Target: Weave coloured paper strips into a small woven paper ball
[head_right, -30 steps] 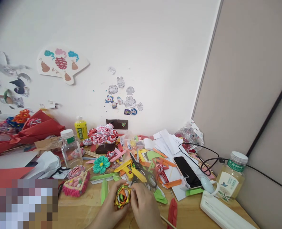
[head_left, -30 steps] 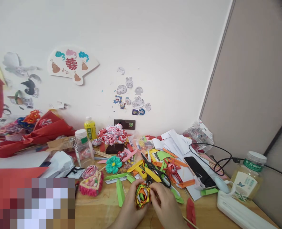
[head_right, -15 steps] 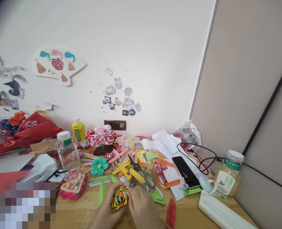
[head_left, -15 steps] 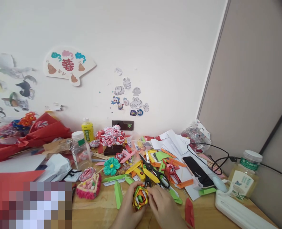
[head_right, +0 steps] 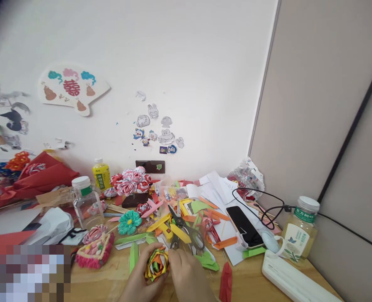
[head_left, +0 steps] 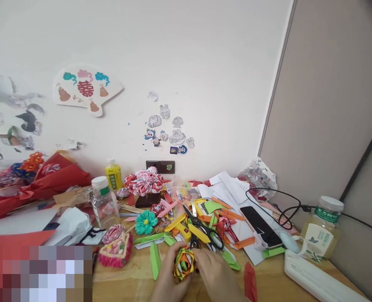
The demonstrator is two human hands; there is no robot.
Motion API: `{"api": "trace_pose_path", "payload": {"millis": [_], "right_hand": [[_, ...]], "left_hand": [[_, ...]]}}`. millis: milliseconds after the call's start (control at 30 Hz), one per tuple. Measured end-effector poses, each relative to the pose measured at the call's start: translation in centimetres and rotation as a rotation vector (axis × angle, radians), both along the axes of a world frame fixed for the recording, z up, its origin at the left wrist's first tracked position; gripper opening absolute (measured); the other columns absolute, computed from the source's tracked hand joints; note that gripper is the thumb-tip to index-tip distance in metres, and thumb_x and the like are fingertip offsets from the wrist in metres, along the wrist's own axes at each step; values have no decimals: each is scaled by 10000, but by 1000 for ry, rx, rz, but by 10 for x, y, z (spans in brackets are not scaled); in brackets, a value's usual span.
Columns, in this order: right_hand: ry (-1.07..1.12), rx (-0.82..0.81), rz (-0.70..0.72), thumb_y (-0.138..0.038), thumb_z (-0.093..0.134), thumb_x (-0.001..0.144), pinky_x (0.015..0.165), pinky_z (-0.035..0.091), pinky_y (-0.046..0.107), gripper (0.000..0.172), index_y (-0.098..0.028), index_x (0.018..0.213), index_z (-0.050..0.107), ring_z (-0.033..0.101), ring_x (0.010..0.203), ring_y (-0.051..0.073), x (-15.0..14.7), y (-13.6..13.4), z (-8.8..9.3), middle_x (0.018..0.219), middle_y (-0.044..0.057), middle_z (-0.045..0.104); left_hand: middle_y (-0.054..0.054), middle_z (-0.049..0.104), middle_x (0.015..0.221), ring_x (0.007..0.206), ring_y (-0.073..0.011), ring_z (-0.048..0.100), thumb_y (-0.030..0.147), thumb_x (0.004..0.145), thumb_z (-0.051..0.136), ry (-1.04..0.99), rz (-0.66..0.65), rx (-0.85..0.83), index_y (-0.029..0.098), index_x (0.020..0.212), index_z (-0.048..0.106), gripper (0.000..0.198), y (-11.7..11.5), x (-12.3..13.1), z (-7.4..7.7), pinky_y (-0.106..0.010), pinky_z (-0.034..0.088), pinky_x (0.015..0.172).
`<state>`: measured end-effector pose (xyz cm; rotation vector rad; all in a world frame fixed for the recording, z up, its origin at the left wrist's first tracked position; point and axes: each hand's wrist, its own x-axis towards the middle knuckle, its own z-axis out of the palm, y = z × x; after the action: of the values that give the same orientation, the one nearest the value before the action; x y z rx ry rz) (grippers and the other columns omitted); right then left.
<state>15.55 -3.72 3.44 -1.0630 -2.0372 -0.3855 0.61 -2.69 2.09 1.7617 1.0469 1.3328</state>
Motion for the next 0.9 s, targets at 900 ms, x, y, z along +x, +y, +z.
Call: {"api": "trace_pose_path", "payload": {"millis": [900], "right_hand": [[25, 66, -78, -258, 162, 1000, 476, 360, 250, 434, -191, 783, 531, 557, 532, 153, -2, 1, 3, 630, 15, 564]], "left_hand": [[-86, 651, 1043, 948, -258, 632, 101, 656, 605, 33, -29, 65, 195, 1080, 530, 441, 9, -7, -11, -343, 528, 830]]}}
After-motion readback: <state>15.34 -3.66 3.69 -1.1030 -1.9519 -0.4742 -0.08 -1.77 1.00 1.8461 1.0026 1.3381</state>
